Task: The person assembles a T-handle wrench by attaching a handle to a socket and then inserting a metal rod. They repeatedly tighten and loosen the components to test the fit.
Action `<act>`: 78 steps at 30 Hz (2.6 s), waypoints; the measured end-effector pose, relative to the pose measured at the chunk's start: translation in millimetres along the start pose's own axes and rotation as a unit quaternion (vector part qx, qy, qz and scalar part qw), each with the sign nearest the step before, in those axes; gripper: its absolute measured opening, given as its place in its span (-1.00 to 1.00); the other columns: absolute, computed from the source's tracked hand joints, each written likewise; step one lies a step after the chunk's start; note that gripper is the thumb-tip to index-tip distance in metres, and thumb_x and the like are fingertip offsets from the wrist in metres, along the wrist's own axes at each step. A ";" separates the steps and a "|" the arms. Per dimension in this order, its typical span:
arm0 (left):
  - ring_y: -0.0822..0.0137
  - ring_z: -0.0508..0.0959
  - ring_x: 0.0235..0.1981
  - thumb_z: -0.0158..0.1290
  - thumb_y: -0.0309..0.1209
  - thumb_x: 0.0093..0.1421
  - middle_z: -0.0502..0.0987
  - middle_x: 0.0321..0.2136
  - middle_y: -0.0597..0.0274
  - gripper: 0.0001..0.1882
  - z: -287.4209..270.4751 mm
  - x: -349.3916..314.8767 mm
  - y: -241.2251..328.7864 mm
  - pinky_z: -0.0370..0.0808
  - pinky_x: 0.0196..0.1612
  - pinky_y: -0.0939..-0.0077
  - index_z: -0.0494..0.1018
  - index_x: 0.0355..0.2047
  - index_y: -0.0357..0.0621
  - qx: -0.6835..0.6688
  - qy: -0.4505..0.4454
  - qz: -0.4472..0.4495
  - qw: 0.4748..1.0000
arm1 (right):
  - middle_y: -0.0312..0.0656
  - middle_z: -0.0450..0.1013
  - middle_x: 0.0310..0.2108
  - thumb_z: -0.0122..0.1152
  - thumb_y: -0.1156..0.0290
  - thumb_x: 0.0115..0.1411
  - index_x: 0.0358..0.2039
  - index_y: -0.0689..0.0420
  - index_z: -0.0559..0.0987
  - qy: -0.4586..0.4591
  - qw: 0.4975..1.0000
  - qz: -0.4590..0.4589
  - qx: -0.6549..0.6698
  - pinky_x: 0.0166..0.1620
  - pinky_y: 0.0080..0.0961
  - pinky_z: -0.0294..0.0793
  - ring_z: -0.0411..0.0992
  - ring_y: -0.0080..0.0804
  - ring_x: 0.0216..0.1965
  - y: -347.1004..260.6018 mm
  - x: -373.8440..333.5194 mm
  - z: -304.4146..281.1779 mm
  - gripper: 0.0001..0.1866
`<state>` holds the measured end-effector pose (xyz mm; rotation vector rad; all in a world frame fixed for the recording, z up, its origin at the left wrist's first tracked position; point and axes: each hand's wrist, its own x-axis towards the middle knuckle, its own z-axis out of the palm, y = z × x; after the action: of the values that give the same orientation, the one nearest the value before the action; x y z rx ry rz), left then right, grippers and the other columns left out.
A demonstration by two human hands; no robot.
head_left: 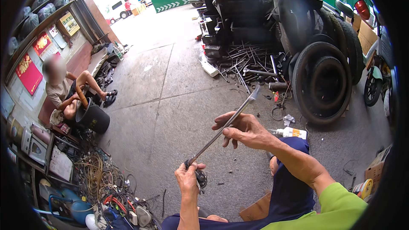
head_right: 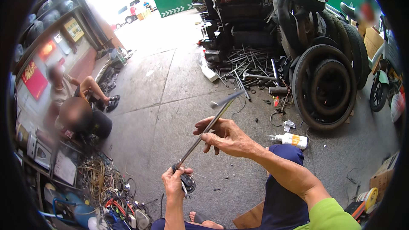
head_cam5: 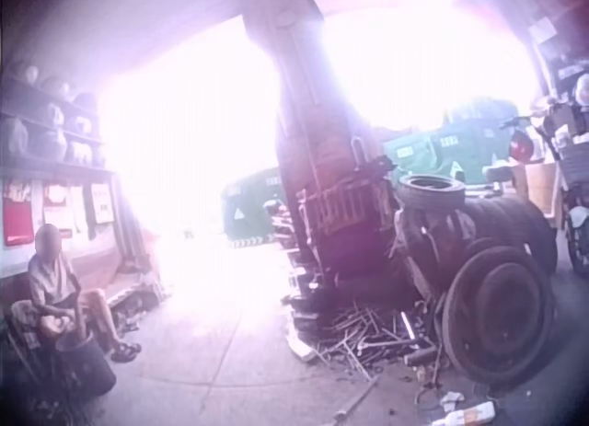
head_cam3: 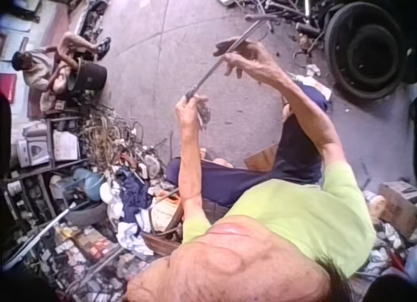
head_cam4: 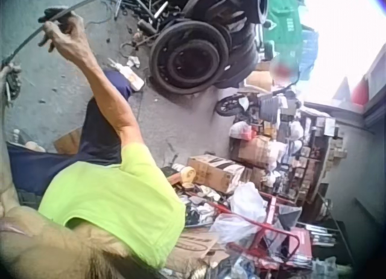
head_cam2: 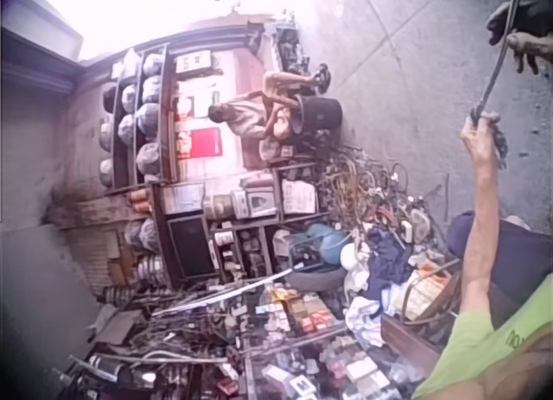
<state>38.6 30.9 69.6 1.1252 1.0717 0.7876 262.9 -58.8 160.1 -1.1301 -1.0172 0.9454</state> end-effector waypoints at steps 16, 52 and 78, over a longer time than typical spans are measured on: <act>0.28 0.61 -0.52 0.04 -0.59 0.10 0.58 -0.54 0.00 -0.88 1.7 -5.1 -3.4 0.54 -0.43 0.53 0.45 -0.34 -0.37 -0.035 -0.032 0.012 0.999 | -0.21 0.57 -0.54 0.33 0.32 0.12 -0.35 0.24 0.62 0.096 0.990 -0.101 -0.031 -0.64 -0.73 0.49 0.48 -0.63 -0.63 11.8 3.1 4.9 -0.78; 0.45 0.50 -0.57 0.00 -0.56 0.13 0.60 -0.53 0.01 -0.89 2.7 -3.9 4.3 0.41 -0.43 0.61 0.47 -0.34 -0.32 -0.026 -0.005 -0.005 1.000 | -0.04 0.56 -0.23 0.13 0.38 0.26 -0.01 0.25 0.41 -0.015 0.999 -0.028 0.010 -0.51 -0.67 0.57 0.59 -0.47 -0.43 8.6 4.7 6.4 -0.67; 0.36 0.56 -0.51 0.01 -0.59 0.10 0.59 -0.53 -0.02 -0.87 1.1 -5.8 4.5 0.47 -0.36 0.56 0.46 -0.33 -0.36 -0.021 -0.021 -0.001 1.000 | -0.08 0.58 -0.37 0.18 0.37 0.24 -0.15 0.26 0.48 0.027 0.999 -0.043 0.012 -0.56 -0.70 0.56 0.56 -0.51 -0.53 12.1 4.3 10.4 -0.74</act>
<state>37.9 26.5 75.5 1.1005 1.0174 0.7783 253.1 -50.0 150.1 -1.0780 -1.0014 0.8515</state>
